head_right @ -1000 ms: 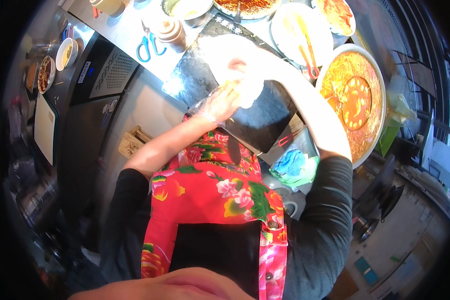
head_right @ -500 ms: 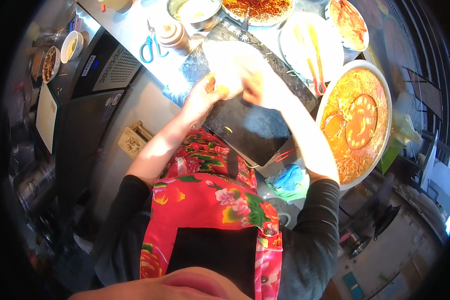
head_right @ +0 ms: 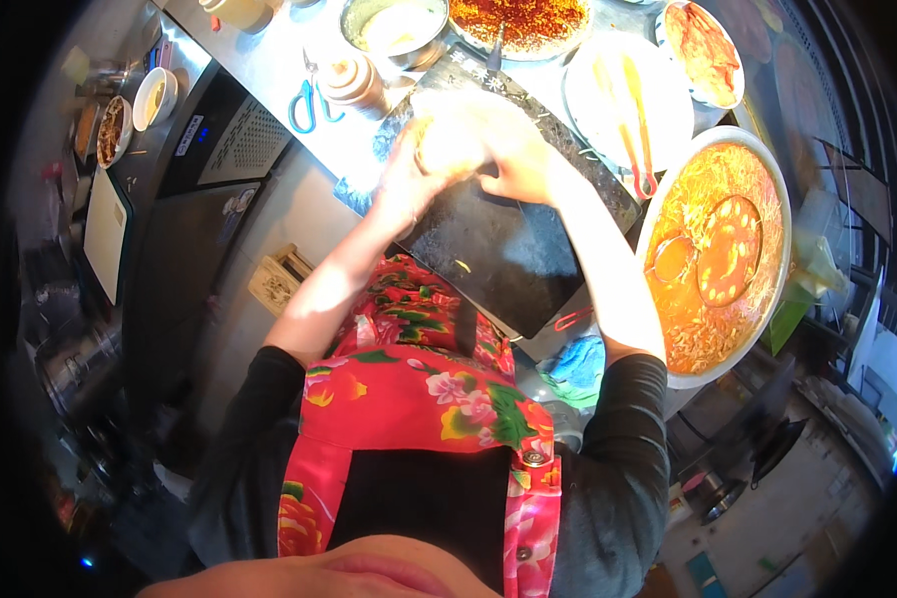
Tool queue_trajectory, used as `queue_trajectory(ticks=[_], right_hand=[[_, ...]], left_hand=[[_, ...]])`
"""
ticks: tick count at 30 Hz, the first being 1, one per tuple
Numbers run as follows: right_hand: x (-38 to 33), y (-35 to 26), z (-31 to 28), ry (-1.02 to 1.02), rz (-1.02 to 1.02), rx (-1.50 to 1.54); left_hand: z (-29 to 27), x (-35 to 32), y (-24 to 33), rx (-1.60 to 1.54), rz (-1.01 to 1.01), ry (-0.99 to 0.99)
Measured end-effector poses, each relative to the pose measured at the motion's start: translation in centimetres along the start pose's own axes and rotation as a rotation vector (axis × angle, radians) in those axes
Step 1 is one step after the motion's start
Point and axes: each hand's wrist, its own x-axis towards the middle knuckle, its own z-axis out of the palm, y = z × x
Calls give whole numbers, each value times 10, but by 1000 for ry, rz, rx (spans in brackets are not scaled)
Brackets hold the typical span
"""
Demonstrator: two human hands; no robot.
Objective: The person prepares a food wrap by laying out a thin sheet, adding shredded vegetables and noodles with tongs, then rolling and folding the sheet into a bundle. The finished wrap is placed into a plastic bag.
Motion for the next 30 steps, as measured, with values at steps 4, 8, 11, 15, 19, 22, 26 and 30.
queue_trajectory(ticks=[4, 8, 11, 15, 19, 22, 26, 30], right_hand=[[7, 18, 6, -109, 42, 188], [-3, 32, 11, -161, 232, 71], [-3, 31, 12, -86, 303, -27], [14, 14, 1, -108, 389, 35], [-4, -36, -1, 107, 172, 45], [-48, -93, 43, 166, 570, 43], [-83, -101, 80, 207, 701, -41], [-91, -77, 65, 82, 714, 73]], left_hand=[[-7, 18, 7, -110, 137, 83], [-11, 32, 12, -475, -51, -108], [-16, 49, 17, -723, -183, -190], [-33, 74, 34, -768, -280, -379], [-41, 48, 45, -629, -397, -510], [-40, -12, 33, -689, -422, -552], [-31, -33, 16, -33, 153, -440], [-21, -10, 23, 497, 539, -618]])
